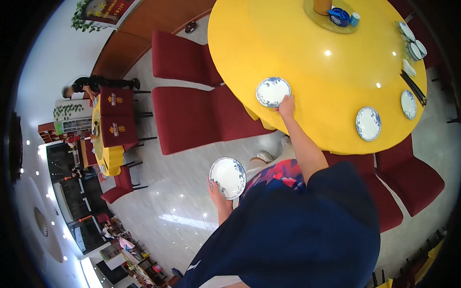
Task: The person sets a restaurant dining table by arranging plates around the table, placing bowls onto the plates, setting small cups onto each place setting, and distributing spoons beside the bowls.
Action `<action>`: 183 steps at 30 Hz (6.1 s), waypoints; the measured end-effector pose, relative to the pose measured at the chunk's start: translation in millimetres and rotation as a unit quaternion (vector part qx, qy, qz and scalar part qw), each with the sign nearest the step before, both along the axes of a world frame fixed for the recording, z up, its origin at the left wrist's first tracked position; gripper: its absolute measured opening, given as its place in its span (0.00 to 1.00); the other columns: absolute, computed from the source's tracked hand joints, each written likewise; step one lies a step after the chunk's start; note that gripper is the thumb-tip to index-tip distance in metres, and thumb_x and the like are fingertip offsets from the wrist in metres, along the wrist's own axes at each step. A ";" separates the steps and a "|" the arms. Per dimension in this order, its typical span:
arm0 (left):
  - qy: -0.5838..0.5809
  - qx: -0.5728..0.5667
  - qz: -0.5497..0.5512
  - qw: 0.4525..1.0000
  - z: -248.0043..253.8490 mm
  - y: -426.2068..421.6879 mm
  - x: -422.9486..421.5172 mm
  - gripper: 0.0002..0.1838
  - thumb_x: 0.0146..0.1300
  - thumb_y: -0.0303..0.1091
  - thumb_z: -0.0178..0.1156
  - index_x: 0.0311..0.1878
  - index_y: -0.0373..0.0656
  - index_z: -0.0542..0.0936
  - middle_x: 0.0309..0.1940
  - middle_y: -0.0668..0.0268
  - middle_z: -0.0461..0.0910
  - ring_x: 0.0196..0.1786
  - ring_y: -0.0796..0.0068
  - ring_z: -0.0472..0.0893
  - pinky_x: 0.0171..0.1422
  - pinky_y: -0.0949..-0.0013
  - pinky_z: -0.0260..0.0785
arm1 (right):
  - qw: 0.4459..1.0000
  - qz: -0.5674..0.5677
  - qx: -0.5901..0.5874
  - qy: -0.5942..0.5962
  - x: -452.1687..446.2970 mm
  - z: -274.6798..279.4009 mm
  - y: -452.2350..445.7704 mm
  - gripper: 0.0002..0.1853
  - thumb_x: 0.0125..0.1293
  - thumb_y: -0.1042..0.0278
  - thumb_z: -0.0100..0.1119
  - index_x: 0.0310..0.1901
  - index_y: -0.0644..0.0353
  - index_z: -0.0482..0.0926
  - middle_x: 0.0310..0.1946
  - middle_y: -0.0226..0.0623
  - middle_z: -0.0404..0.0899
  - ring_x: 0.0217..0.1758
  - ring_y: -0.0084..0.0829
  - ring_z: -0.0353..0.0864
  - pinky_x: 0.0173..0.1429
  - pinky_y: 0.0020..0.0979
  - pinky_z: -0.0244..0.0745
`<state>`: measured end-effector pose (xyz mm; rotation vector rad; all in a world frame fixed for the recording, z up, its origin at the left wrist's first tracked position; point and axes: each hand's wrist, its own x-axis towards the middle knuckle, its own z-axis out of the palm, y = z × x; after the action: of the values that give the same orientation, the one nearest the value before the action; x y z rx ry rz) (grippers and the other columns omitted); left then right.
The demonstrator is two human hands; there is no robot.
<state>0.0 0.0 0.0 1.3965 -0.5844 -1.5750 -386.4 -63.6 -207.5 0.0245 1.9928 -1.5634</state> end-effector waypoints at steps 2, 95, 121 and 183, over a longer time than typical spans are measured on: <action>-0.016 0.002 0.013 1.000 1.9 0.9 4.0 0.23 0.75 0.33 0.46 0.71 0.51 0.61 0.66 0.54 0.67 0.64 0.53 0.72 0.63 0.47 0.71 | 0.999 -0.040 -0.007 -0.034 18.4 -4.4 9.9 0.15 0.75 0.58 0.39 0.45 0.65 0.62 0.23 0.52 0.79 0.14 0.39 0.80 0.16 0.36 0.72; 0.023 -0.078 -0.995 0.056 -78.7 497.9 -101.5 0.12 0.70 0.32 0.51 0.51 0.40 0.78 0.39 0.59 0.83 0.39 0.73 0.82 0.43 0.72 0.74 | 0.743 -0.638 -0.200 0.036 543.6 134.4 628.8 0.17 0.76 0.59 0.45 0.55 0.59 0.76 0.35 0.33 0.81 0.34 0.21 0.80 0.40 0.24 0.76; 0.017 -0.094 -0.928 0.361 -70.4 822.6 -368.7 0.15 0.66 0.37 0.58 0.52 0.40 0.77 0.44 0.65 0.82 0.47 0.75 0.80 0.51 0.70 0.71 | 0.881 -0.442 -0.120 0.119 164.3 141.9 1126.6 0.25 0.69 0.59 0.56 0.65 0.59 0.70 0.59 0.42 0.74 0.61 0.31 0.73 0.58 0.33 0.73; -0.064 0.089 -0.390 0.914 -21.8 944.1 -1203.1 0.20 0.71 0.42 0.52 0.61 0.44 0.71 0.48 0.60 0.81 0.49 0.71 0.80 0.54 0.67 0.71 | 0.963 0.237 -0.118 -0.048 -1152.3 185.5 1090.0 0.30 0.71 0.58 0.52 0.70 0.58 0.57 0.49 0.40 0.78 0.43 0.30 0.81 0.44 0.32 0.76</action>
<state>-1203.1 944.1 -21.8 1.4969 -1.2099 -2.2074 -1538.7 1026.4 -22.0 -0.4328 1.5730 -1.4344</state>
